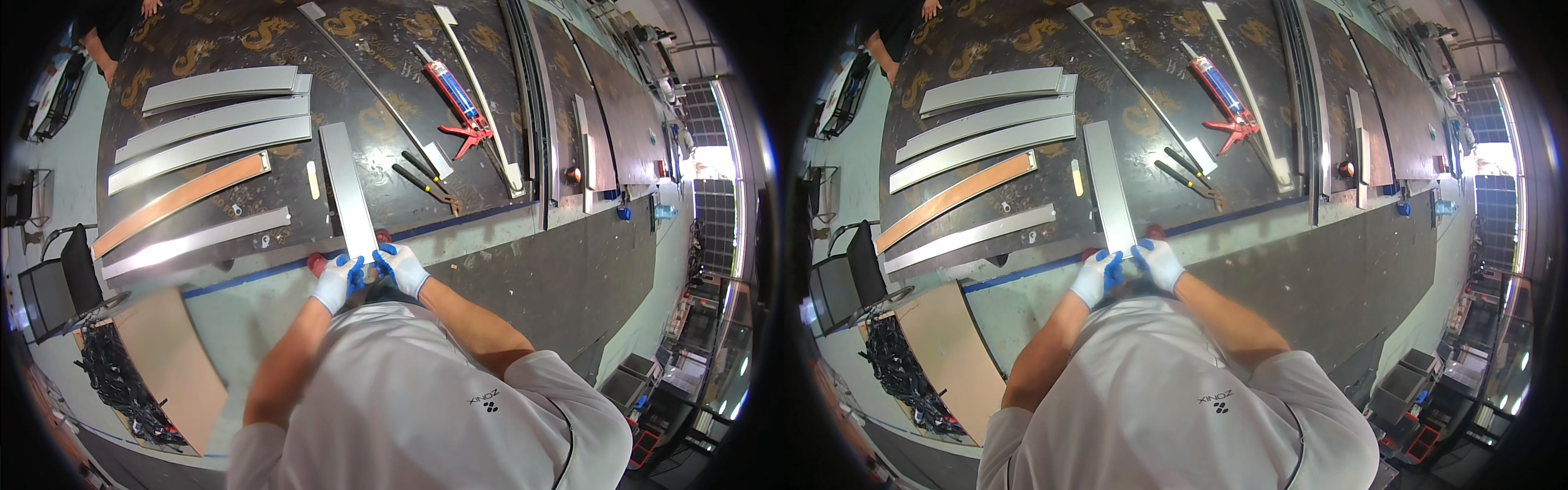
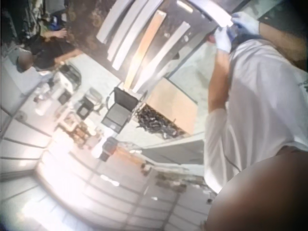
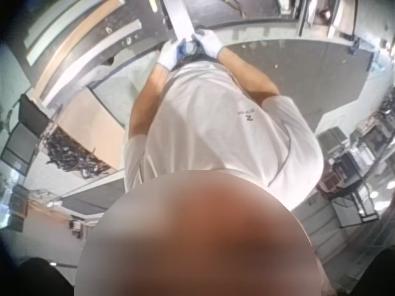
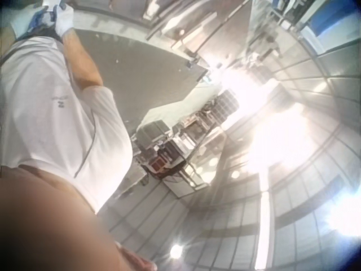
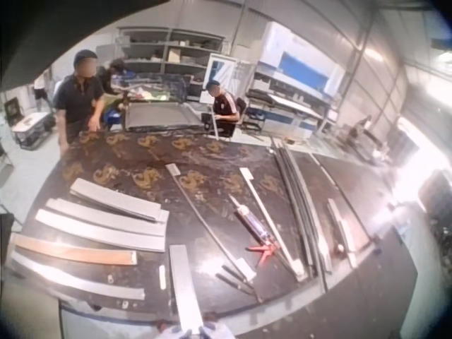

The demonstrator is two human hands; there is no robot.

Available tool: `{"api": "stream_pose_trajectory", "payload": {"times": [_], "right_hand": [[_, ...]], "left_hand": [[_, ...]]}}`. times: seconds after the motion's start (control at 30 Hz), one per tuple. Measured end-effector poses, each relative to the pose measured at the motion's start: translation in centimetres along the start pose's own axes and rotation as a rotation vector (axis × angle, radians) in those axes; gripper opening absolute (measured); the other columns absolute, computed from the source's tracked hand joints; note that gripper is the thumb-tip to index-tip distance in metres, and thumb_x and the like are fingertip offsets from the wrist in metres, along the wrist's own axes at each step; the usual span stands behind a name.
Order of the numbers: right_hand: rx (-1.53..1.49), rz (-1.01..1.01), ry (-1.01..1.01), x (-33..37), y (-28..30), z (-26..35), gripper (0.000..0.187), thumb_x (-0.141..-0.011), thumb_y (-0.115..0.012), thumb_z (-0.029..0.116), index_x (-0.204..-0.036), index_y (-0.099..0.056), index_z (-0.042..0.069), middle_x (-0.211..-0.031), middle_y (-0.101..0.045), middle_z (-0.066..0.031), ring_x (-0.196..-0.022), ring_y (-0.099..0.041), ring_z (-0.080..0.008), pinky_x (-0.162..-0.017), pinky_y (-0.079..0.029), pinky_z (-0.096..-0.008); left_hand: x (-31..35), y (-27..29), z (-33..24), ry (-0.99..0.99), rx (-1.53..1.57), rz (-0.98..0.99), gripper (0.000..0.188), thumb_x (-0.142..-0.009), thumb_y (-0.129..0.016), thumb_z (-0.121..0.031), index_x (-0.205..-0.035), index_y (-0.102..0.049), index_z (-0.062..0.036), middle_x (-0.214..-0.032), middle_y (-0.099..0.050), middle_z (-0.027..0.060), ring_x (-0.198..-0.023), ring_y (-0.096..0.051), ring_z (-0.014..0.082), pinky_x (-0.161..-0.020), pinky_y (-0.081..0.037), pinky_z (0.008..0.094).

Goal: The person uses a caulking gun to apply adhesive along the edges of several metal strips laid on a workbench. They repeatedly pick up strips, apply adhesive, and place them back down while coworkers stand nearby.

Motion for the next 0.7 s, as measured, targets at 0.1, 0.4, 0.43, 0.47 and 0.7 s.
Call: {"api": "stream_pose_trajectory", "payload": {"times": [0.1,0.4,0.43,0.47,0.7], "right_hand": [[0.004,-0.074,0.001,0.8,0.6,-0.4,0.017,-0.111,-0.072,0.017,-0.112,-0.079,0.002,-0.089,-0.076,-0.0043,-0.075,-0.066,-0.0116,-0.068,-0.052,-0.0288],[0.695,-0.176,0.294,5.1,5.3,6.5,0.027,-0.108,-0.066,0.021,-0.121,-0.073,-0.001,-0.103,-0.075,-0.0199,-0.093,-0.069,-0.0316,-0.088,-0.056,-0.0420],[0.736,-0.187,0.289,5.9,6.1,7.7,0.031,-0.107,-0.067,0.024,-0.123,-0.073,-0.001,-0.112,-0.075,-0.0242,-0.104,-0.069,-0.0402,-0.094,-0.056,-0.0456],[0.760,-0.195,0.311,6.7,6.6,8.8,0.036,-0.106,-0.068,0.028,-0.126,-0.072,-0.001,-0.120,-0.076,-0.0285,-0.115,-0.070,-0.0489,-0.101,-0.055,-0.0492],[0.742,-0.279,0.528,13.2,11.7,14.9,0.033,-0.106,-0.068,0.019,-0.133,-0.072,0.002,-0.121,-0.075,-0.0198,-0.111,-0.072,-0.0354,-0.100,-0.056,-0.0438]], "left_hand": [[-0.3,-1.2,0.8,0.054,0.189,0.047,0.016,-0.108,-0.077,-0.018,-0.116,-0.072,-0.0050,-0.092,-0.072,0.0064,-0.069,-0.068,0.0190,-0.061,-0.057,0.0353],[2.2,-8.7,-8.5,-1.026,-1.304,-0.340,0.068,-0.088,-0.090,-0.034,-0.148,-0.067,-0.0120,-0.156,-0.058,0.0208,-0.145,-0.054,0.0415,-0.120,-0.046,0.0569],[1.6,-10.8,-10.1,-1.098,-1.535,-0.102,0.069,-0.088,-0.087,-0.041,-0.149,-0.067,-0.0138,-0.157,-0.059,0.0191,-0.145,-0.053,0.0418,-0.123,-0.042,0.0563],[0.7,-13.0,-11.7,-1.275,-1.718,0.144,0.072,-0.089,-0.084,-0.048,-0.151,-0.068,-0.0156,-0.157,-0.059,0.0174,-0.145,-0.053,0.0421,-0.126,-0.039,0.0558],[0.9,-23.2,-14.0,-0.837,-1.737,0.641,0.035,-0.103,-0.069,-0.036,-0.120,-0.074,-0.0058,-0.118,-0.074,0.0203,-0.117,-0.068,0.0433,-0.103,-0.053,0.0523]]}}
Point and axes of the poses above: each hand's wrist, its own x-axis away from the middle knuckle, its own y-axis out of the back of the hand, z = x × y, the point moved 1 cm from there along -x, towards the middle knuckle
